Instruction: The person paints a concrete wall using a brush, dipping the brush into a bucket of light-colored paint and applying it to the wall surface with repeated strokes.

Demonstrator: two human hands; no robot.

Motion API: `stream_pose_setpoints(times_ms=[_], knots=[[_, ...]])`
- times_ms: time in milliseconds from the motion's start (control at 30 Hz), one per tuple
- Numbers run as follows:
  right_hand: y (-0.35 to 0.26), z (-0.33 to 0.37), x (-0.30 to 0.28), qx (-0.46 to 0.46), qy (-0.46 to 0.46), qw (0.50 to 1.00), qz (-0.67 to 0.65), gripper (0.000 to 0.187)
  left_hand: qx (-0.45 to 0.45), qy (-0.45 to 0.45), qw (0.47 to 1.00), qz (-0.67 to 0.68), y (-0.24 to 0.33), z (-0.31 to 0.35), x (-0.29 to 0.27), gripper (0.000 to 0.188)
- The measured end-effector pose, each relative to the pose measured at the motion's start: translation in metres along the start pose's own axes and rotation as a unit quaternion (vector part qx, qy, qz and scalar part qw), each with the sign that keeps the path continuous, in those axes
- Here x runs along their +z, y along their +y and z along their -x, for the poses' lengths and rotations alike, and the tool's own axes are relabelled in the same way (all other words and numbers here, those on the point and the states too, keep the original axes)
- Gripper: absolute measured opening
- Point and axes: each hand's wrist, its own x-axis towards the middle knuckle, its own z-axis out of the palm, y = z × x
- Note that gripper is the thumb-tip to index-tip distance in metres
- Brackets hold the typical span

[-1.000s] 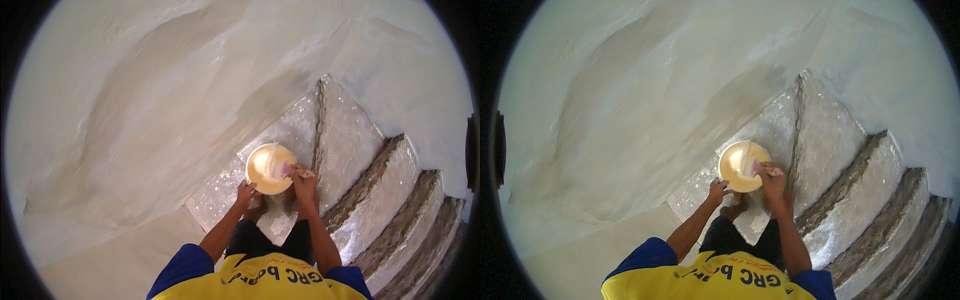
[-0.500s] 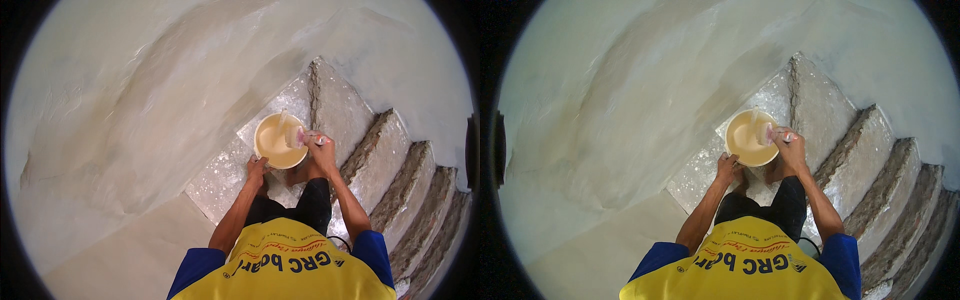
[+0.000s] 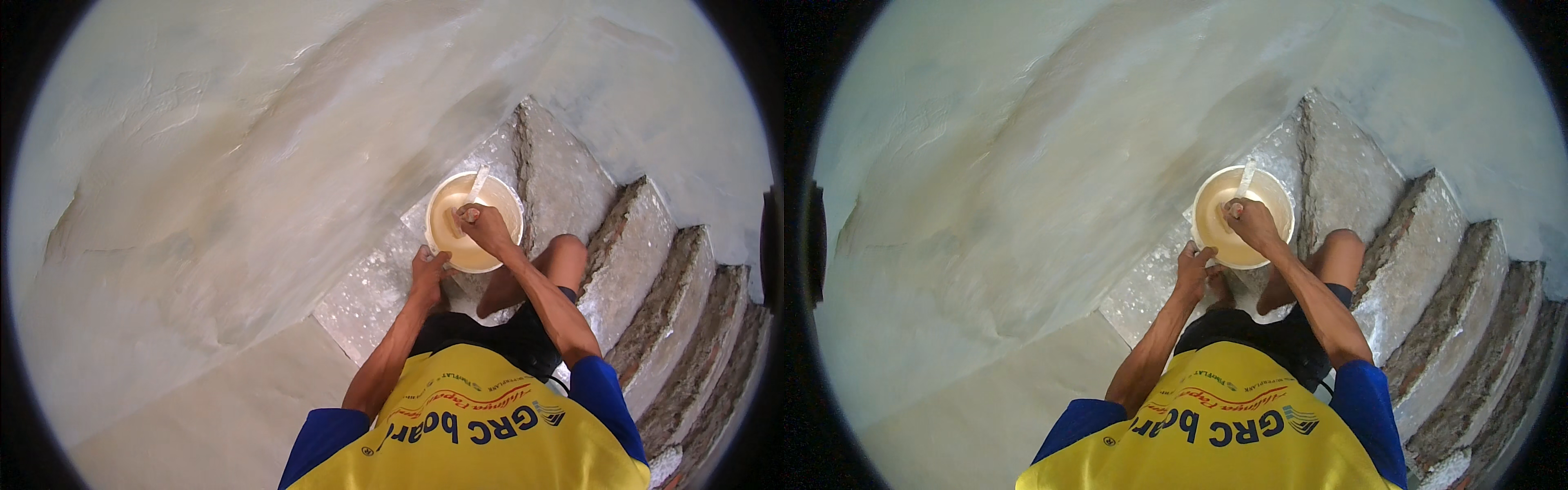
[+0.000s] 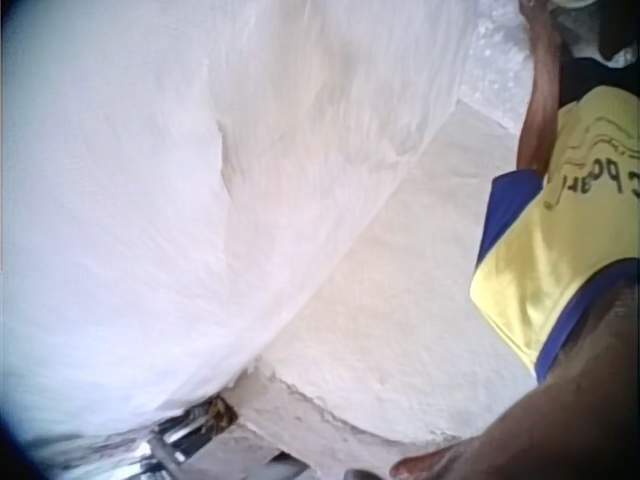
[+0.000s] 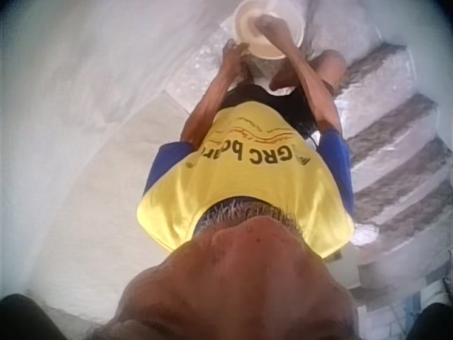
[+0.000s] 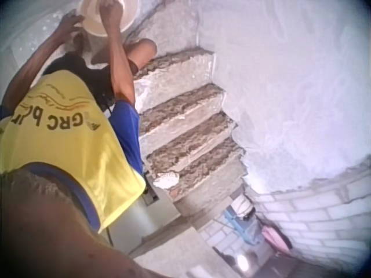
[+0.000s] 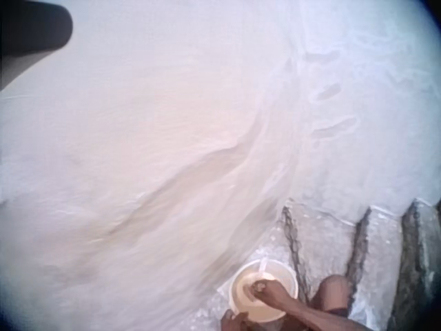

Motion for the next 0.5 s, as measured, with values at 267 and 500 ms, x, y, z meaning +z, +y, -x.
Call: stream_pose_setpoints(times_ms=[267, 500], knots=[[0.009, -0.004, 0.018, -0.013, -0.012, 1.000, 0.021, 0.023, 0.004, -0.003, 1.000, -0.012, 0.011, 0.012, 0.002, 0.026], [0.012, -0.003, 0.014, -0.030, -0.020, 0.999, 0.040, 0.026, 0.010, 0.005, 1.000, -0.014, 0.014, 0.017, 0.009, 0.025]])
